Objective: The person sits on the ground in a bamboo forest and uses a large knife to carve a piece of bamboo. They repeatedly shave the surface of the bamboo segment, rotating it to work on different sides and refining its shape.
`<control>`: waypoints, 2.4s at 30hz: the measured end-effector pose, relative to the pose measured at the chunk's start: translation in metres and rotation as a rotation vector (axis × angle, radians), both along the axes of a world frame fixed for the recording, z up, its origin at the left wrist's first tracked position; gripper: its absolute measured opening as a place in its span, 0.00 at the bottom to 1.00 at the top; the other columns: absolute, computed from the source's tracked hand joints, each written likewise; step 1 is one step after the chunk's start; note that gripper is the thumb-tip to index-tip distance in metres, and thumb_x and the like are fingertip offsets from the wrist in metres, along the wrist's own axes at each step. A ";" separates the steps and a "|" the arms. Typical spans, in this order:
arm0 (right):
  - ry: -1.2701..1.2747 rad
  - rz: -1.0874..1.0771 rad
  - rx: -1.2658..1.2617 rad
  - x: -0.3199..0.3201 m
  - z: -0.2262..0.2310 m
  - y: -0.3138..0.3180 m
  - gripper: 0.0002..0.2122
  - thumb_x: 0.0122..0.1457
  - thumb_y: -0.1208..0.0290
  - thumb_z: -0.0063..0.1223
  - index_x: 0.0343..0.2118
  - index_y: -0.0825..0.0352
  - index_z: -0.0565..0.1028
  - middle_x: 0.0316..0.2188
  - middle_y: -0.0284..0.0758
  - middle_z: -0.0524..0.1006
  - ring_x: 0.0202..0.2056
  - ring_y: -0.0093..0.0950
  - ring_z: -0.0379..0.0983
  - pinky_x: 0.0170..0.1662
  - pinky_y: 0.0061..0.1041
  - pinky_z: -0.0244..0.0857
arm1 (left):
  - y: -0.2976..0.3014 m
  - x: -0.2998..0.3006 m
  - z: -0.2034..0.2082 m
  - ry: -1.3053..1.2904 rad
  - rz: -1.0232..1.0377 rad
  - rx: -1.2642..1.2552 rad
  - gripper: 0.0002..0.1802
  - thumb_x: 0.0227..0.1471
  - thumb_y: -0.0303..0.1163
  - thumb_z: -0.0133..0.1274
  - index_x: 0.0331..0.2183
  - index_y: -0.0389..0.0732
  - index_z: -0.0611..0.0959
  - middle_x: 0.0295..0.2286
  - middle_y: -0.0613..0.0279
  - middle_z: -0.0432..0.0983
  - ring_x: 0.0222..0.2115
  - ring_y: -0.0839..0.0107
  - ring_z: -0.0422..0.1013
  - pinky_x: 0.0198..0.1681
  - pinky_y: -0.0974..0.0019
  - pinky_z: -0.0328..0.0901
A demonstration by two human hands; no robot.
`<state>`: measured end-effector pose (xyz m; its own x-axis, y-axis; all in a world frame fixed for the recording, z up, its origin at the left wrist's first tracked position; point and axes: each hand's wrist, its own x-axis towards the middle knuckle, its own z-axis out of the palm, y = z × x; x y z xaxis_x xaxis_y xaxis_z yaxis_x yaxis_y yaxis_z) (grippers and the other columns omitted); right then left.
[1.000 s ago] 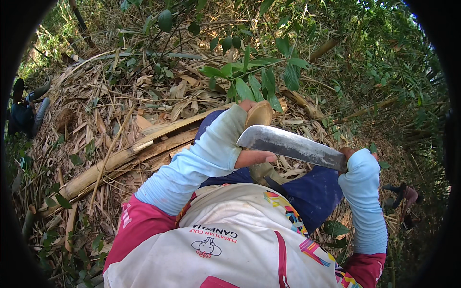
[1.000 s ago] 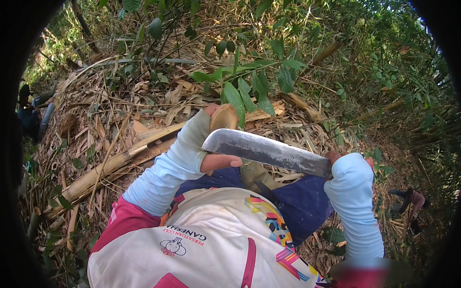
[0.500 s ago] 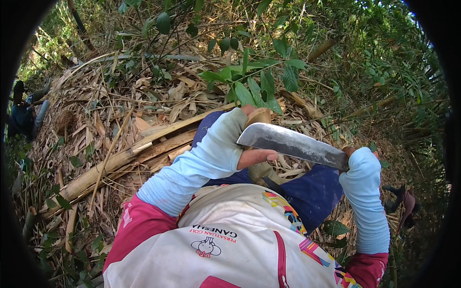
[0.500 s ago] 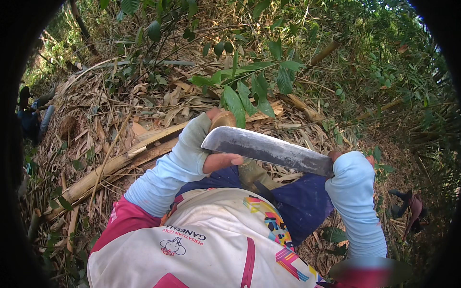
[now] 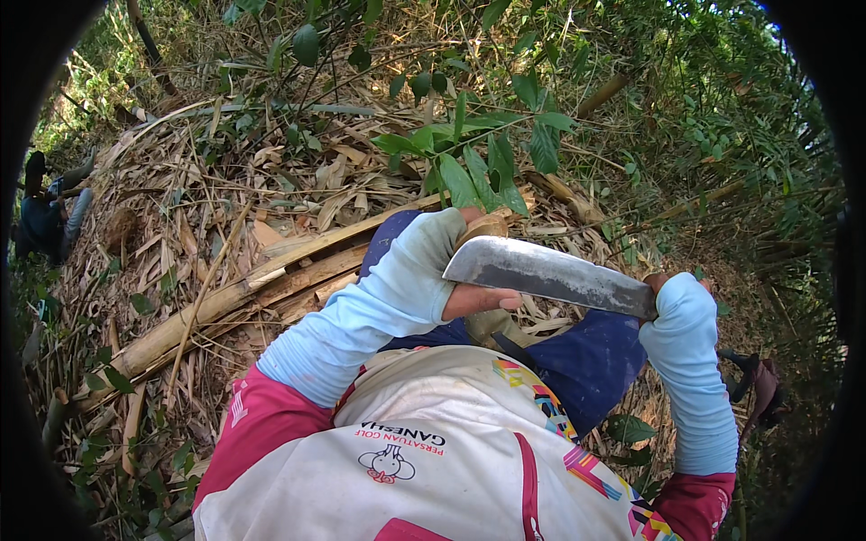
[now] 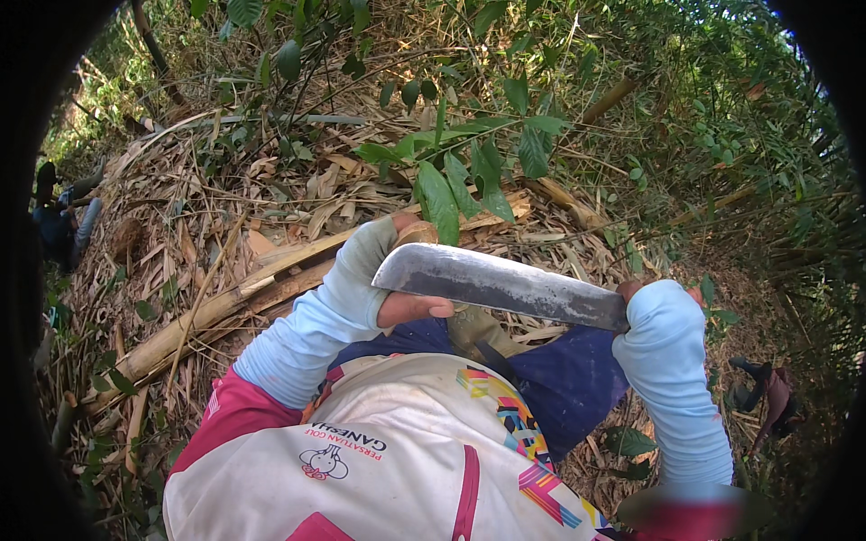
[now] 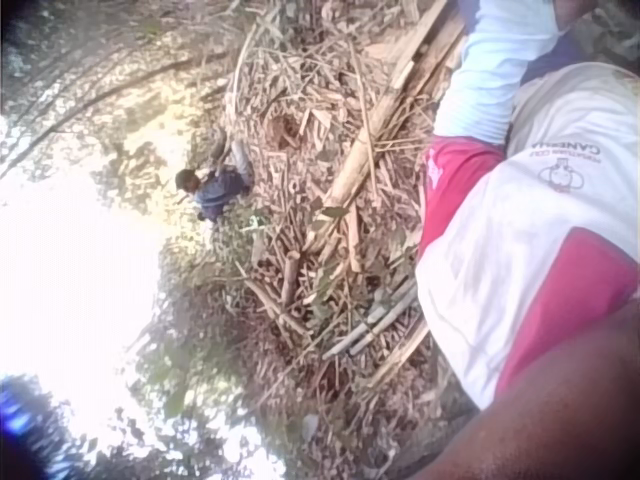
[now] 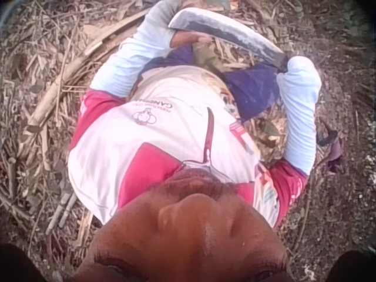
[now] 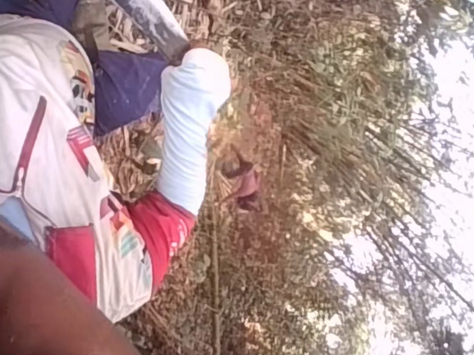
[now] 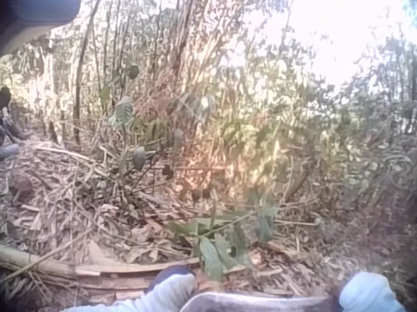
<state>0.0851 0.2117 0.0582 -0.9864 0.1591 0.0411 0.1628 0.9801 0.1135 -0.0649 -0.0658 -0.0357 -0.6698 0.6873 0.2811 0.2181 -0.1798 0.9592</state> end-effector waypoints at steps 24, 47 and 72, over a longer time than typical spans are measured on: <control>0.215 0.008 -0.289 0.012 -0.014 -0.002 0.13 0.44 0.79 0.60 0.37 0.63 0.78 0.25 0.36 0.76 0.27 0.32 0.74 0.30 0.25 0.67 | -0.018 -0.002 0.008 -0.217 -0.168 -0.022 0.36 0.34 0.33 0.75 0.44 0.38 0.72 0.31 0.68 0.75 0.32 0.78 0.71 0.36 0.72 0.67; 0.051 0.149 0.136 0.013 0.024 -0.007 0.19 0.33 0.78 0.60 0.34 0.60 0.77 0.21 0.34 0.73 0.27 0.38 0.68 0.41 0.35 0.60 | -0.010 0.025 0.018 -0.012 0.008 -0.115 0.31 0.38 0.44 0.72 0.38 0.35 0.76 0.29 0.59 0.75 0.31 0.72 0.72 0.34 0.67 0.66; -0.063 0.250 0.168 0.001 0.028 -0.028 0.19 0.30 0.77 0.58 0.32 0.58 0.77 0.19 0.31 0.69 0.26 0.36 0.68 0.41 0.40 0.59 | 0.001 0.019 0.011 0.030 -0.217 -0.048 0.35 0.29 0.39 0.78 0.36 0.37 0.74 0.32 0.66 0.74 0.33 0.78 0.71 0.36 0.73 0.66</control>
<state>0.0857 0.1836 0.0863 -0.9955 -0.0930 -0.0159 -0.0937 0.9556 0.2795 -0.0457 -0.0652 -0.0249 -0.4961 0.8276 0.2625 0.2080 -0.1802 0.9614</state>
